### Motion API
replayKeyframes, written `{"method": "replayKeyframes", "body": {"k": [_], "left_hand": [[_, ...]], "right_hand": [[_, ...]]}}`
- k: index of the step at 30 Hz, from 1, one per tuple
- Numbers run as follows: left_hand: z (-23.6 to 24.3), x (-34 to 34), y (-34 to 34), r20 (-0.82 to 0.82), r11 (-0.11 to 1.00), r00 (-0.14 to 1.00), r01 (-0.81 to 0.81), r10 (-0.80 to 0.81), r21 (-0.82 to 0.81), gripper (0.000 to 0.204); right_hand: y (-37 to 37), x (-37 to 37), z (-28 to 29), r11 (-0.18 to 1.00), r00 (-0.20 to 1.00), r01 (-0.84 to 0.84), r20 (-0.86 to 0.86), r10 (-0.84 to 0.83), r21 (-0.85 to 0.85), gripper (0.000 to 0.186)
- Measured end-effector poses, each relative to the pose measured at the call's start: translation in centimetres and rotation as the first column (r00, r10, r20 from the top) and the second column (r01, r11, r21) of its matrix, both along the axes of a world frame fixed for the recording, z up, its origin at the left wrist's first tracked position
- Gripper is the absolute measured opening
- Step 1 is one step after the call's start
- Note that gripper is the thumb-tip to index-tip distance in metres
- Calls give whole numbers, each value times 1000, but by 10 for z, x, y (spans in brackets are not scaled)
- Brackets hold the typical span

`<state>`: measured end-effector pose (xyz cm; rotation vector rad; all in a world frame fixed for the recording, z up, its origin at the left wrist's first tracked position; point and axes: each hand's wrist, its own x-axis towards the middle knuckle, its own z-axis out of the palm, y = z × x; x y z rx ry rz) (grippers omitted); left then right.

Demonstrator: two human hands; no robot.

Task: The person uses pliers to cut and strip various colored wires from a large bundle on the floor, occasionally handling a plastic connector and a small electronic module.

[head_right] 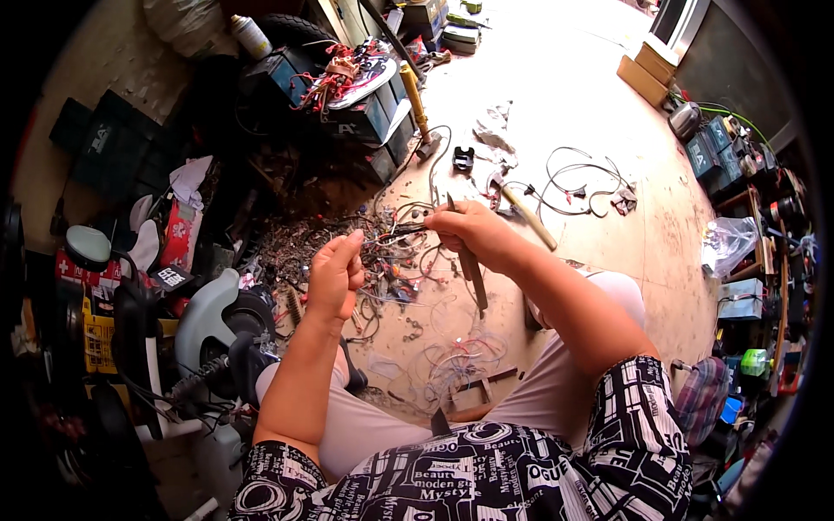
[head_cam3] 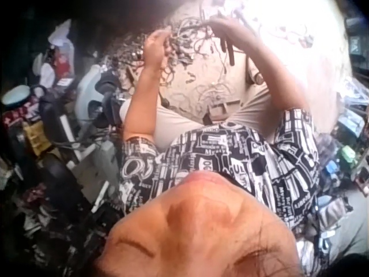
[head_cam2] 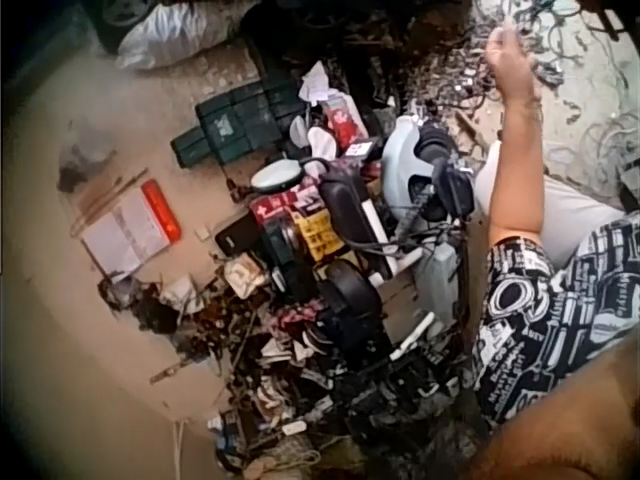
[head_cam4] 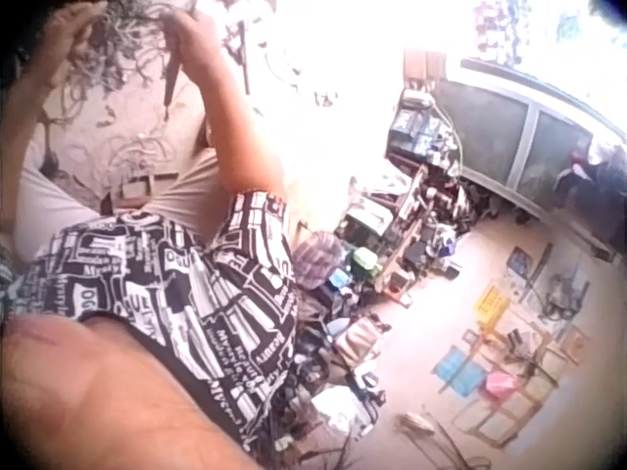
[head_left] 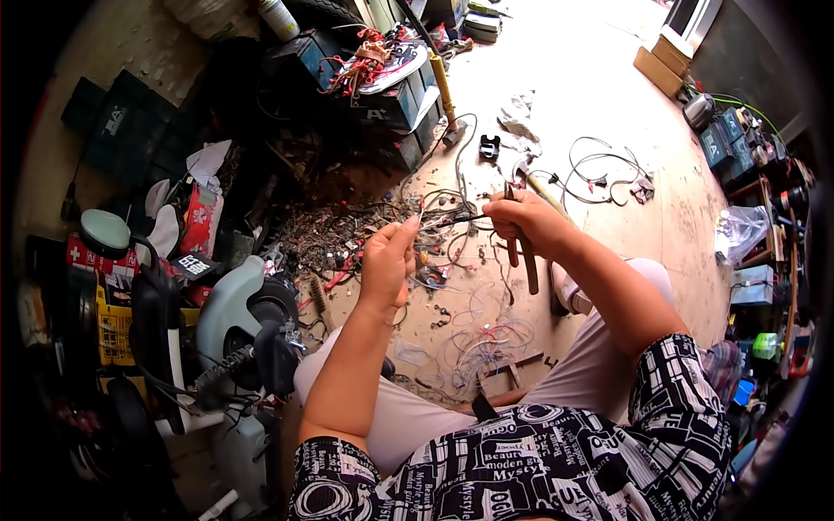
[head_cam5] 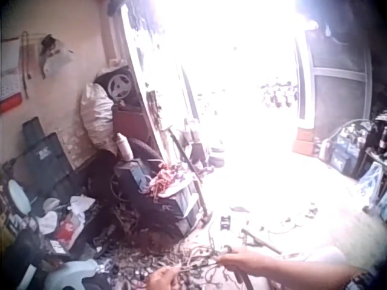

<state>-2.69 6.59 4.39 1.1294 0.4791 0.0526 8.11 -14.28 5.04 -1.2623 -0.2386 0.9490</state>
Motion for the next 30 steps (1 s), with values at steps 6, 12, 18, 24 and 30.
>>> {"method": "replayKeyframes", "body": {"k": [6, 12, 18, 24, 30], "left_hand": [[-1, 3, 16, -80, 990, 987, -141, 141, 3, 32], [18, -4, 66, -105, 863, 863, -502, 495, -59, 37], [-9, -29, 106, -52, 938, 939, -342, 339, -59, 35], [-13, -29, 104, 77, 962, 986, -125, 147, -241, 11], [40, -17, 55, 114, 958, 991, -39, 74, -284, 24]], "right_hand": [[-26, 23, -11, 998, 997, 63, -45, -63, 18, 24], [-107, 91, -41, 865, 871, 487, 8, -491, 119, 24], [-220, 132, -59, 571, 608, 754, 674, -420, -325, 35], [-191, 148, -79, 457, 686, 579, 706, 174, -675, 46], [-160, 138, -49, 387, 674, 629, 721, 162, -674, 41]]}}
